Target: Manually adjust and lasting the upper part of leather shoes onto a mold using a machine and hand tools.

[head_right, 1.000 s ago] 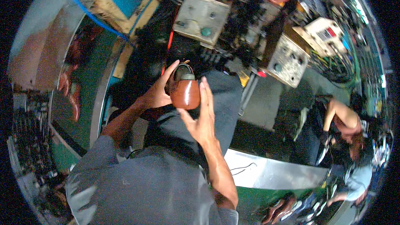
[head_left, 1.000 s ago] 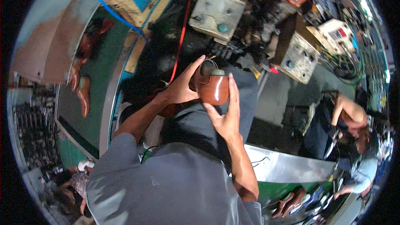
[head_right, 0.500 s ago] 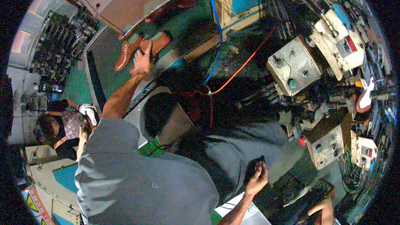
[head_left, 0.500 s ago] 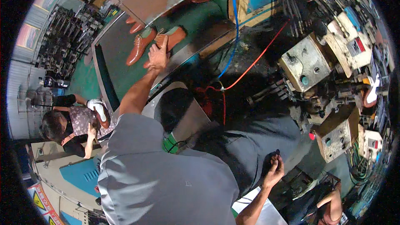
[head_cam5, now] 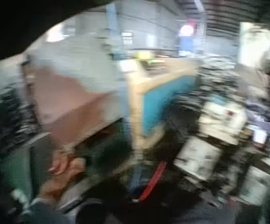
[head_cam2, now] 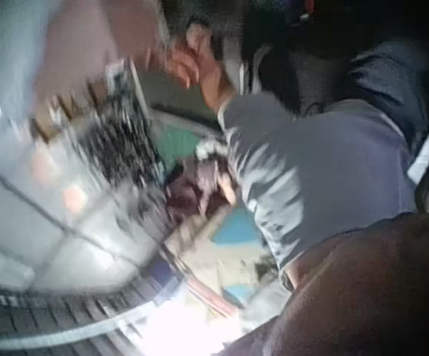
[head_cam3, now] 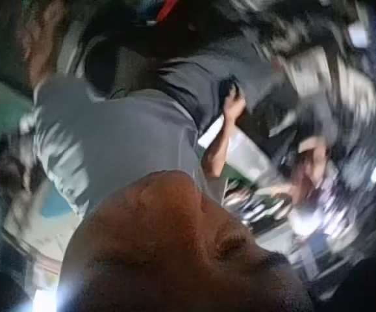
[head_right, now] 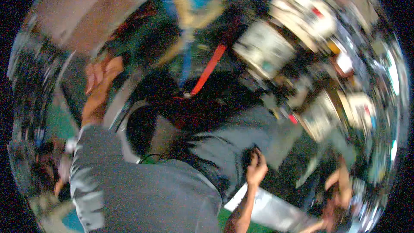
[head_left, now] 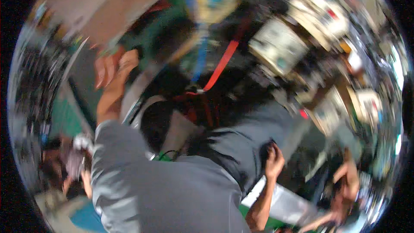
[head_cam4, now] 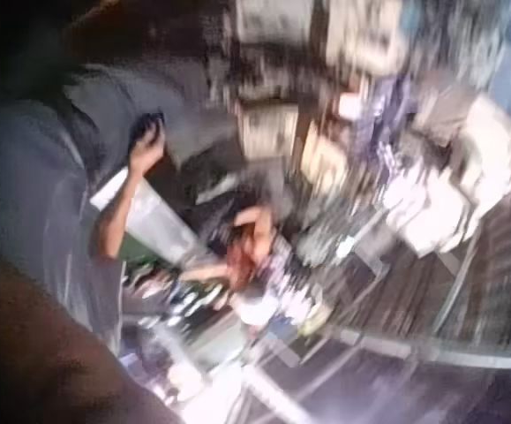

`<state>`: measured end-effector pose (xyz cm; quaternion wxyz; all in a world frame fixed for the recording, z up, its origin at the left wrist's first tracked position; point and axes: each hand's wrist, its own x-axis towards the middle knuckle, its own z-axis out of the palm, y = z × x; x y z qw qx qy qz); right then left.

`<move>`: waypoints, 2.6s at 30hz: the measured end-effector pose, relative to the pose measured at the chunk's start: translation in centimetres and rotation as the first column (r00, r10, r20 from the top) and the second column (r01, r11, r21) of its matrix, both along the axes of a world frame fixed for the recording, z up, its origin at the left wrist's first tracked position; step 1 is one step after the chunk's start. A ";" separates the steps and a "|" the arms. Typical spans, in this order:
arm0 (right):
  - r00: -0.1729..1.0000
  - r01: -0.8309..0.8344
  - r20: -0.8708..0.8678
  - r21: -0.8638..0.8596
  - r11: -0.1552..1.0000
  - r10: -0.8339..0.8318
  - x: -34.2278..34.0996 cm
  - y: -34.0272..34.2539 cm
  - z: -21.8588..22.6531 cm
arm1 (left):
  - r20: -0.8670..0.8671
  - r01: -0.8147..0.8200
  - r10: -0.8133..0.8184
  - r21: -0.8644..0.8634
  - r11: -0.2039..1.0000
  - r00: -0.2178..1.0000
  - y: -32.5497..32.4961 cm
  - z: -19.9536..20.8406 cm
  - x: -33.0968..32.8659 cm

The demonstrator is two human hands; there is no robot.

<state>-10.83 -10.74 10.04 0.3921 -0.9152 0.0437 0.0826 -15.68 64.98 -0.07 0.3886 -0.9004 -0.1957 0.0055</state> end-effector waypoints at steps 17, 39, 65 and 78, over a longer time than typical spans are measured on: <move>0.460 0.853 0.068 -0.310 0.419 -0.885 -30.7 -17.2 -12.9 | 0.638 0.448 -0.517 -0.770 -0.455 0.571 -60.8 -1.4 22.5; 0.317 0.839 0.281 -0.528 0.130 -0.906 -50.3 -55.9 -12.9 | 0.339 0.269 -0.424 -0.938 -0.218 0.840 -51.5 -0.9 25.0; 0.211 0.928 0.102 0.291 0.232 -0.972 -50.0 -45.4 -18.2 | 0.170 0.106 -0.390 -0.978 -0.181 0.905 -52.3 -0.6 25.3; 0.479 0.811 -0.111 0.434 0.391 -0.871 -28.7 -12.4 -1.9 | -0.028 -0.502 -0.570 -0.509 -0.699 0.821 -75.8 4.5 13.8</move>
